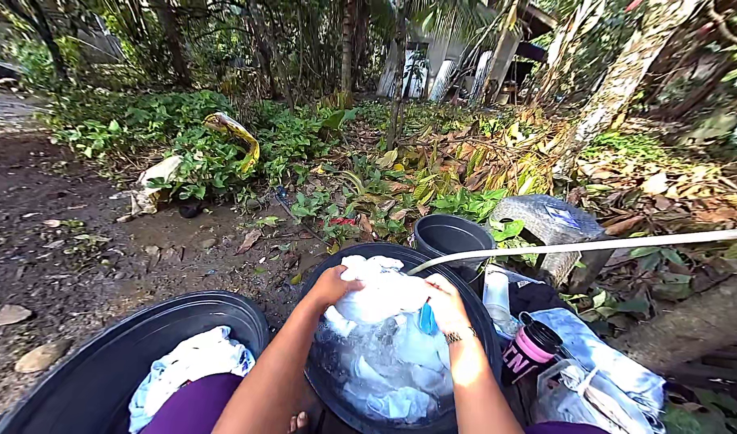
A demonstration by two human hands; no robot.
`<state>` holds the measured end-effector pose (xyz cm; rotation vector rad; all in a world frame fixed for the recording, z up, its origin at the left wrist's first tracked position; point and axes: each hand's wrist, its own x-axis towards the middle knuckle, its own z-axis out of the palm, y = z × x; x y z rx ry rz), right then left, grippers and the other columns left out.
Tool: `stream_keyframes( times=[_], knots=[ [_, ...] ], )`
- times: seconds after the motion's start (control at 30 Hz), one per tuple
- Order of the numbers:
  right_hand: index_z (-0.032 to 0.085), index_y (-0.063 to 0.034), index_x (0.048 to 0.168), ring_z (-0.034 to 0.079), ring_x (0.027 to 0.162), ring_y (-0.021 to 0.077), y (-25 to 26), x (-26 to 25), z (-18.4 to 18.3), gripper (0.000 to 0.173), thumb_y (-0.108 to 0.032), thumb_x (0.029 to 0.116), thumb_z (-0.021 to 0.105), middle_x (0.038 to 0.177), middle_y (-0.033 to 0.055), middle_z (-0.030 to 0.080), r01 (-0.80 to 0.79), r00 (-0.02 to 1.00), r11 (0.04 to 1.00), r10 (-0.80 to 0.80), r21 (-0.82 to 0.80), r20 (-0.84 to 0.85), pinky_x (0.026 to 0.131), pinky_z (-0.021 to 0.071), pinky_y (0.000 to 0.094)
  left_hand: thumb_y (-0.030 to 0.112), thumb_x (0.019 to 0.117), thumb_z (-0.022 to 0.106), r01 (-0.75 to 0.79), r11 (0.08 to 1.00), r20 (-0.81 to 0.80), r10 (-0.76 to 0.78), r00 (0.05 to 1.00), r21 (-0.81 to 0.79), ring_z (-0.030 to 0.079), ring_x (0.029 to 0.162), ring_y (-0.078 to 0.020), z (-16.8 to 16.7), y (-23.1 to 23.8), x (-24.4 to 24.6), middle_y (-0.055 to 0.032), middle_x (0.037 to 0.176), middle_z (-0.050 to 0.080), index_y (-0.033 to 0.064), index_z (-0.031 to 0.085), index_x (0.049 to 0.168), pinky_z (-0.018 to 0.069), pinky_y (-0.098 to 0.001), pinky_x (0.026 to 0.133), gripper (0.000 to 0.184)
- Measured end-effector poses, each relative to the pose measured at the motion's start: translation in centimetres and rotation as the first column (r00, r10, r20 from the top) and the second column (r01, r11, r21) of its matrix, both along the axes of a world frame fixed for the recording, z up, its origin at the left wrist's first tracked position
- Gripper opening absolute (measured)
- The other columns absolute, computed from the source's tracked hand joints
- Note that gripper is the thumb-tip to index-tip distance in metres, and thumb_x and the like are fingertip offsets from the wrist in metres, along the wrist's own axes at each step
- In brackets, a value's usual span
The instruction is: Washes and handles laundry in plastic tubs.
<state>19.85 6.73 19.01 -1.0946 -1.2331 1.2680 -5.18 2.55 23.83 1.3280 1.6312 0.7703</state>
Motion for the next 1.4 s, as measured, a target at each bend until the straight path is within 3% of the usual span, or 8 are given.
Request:
stream_keyframes(
  times=[0.27,0.4,0.5,0.73,0.93,1.17,1.3,1.4],
  knots=[
    [0.060,0.0047,0.113,0.047,0.051,0.0087,0.5,1.3,-0.4,0.013,-0.002,0.1027,0.057,0.078,0.0084,0.059,0.101,0.969,0.972,-0.048,-0.212,0.241,0.047,0.0414,0.0230,0.013,0.1015,0.064,-0.118,0.967,0.401,0.201,0.894,-0.224,0.065,0.093,-0.0195,-2.3,0.1,-0.5,-0.0170,0.114,0.064,0.0000,0.047,0.140,0.0558,-0.0364,0.084,0.044],
    [0.066,0.0029,0.126,0.063,0.116,0.0367,1.8,2.2,-3.7,0.031,-0.010,0.0980,0.065,0.127,0.0270,0.064,0.048,0.672,0.942,0.215,-0.331,0.708,0.099,0.0505,0.0526,0.019,0.1048,0.060,-0.300,0.902,0.184,0.367,0.912,-0.310,0.056,0.124,-0.0377,-7.3,0.9,-0.5,-0.0280,0.143,0.051,-0.0031,0.044,0.145,0.0493,-0.0511,0.101,0.049],
    [0.059,0.0009,0.140,0.049,0.139,0.0418,0.6,0.2,-8.0,0.042,-0.019,0.1032,0.061,0.147,0.0298,0.051,-0.126,0.565,0.925,0.365,-0.359,0.740,0.116,0.0393,0.0537,0.020,0.1023,0.059,-0.196,0.906,-0.245,0.107,0.964,-0.376,0.060,0.119,-0.0435,-11.1,0.4,1.1,-0.0325,0.133,0.058,-0.0066,0.055,0.137,0.0472,-0.0579,0.101,0.044],
    [0.032,-0.0059,0.161,0.045,0.143,0.0444,-5.3,-3.7,-16.3,0.063,-0.022,0.1048,0.055,0.161,0.0273,0.036,-0.290,0.149,0.739,0.663,-0.609,0.734,0.116,0.0388,0.0596,0.033,0.1019,0.060,-0.045,0.853,-0.334,-0.155,0.930,-0.520,0.058,0.129,-0.0414,-19.8,-3.3,7.6,-0.0278,0.141,0.057,-0.0042,0.054,0.141,0.0467,-0.0592,0.107,0.054],
    [0.059,0.0076,0.137,0.046,0.141,0.0463,-6.1,-4.6,-13.8,0.054,-0.035,0.1034,0.058,0.146,0.0314,0.053,-0.339,-0.227,0.485,0.789,-0.806,0.570,0.114,0.0342,0.0665,0.036,0.0998,0.060,0.070,0.767,-0.444,-0.440,0.780,-0.637,0.056,0.132,-0.0409,-20.4,-3.2,8.4,-0.0231,0.142,0.058,0.0026,0.062,0.134,0.0478,-0.0644,0.101,0.048],
    [0.063,0.0065,0.126,0.061,0.121,0.0310,0.2,-2.2,-8.9,0.029,-0.011,0.1052,0.051,0.129,0.0231,0.064,-0.260,0.829,0.918,0.371,-0.300,0.417,0.108,0.0459,0.0466,0.008,0.1013,0.049,0.014,0.975,0.371,0.071,0.926,-0.222,0.058,0.086,-0.0221,-14.5,-0.3,7.1,-0.0147,0.099,0.061,-0.0017,0.058,0.118,0.0501,-0.0422,0.076,0.021],
    [0.061,0.0090,0.129,0.062,0.117,0.0200,-0.5,-2.3,-6.6,0.051,-0.025,0.1139,0.026,0.126,0.0213,0.065,-0.347,0.917,0.913,0.379,-0.216,0.126,0.106,0.0470,0.0359,0.003,0.0901,0.052,0.113,0.990,0.635,-0.143,0.759,0.088,0.061,0.080,-0.0057,-10.1,0.0,7.1,0.0034,0.086,0.064,0.0111,0.059,0.087,0.0526,-0.0280,0.075,0.011],
    [0.067,0.0042,0.087,0.057,0.078,0.0100,-0.5,-1.9,-5.9,0.036,-0.022,0.1073,0.054,0.080,0.0070,0.063,-0.307,0.906,0.941,0.335,-0.143,0.257,0.078,0.0484,0.0314,0.008,0.0996,0.040,0.108,0.991,0.654,-0.034,0.755,-0.073,0.062,0.075,-0.0052,-8.7,-0.6,6.1,0.0041,0.080,0.063,0.0112,0.057,0.091,0.0530,-0.0258,0.075,0.019]
  ],
)
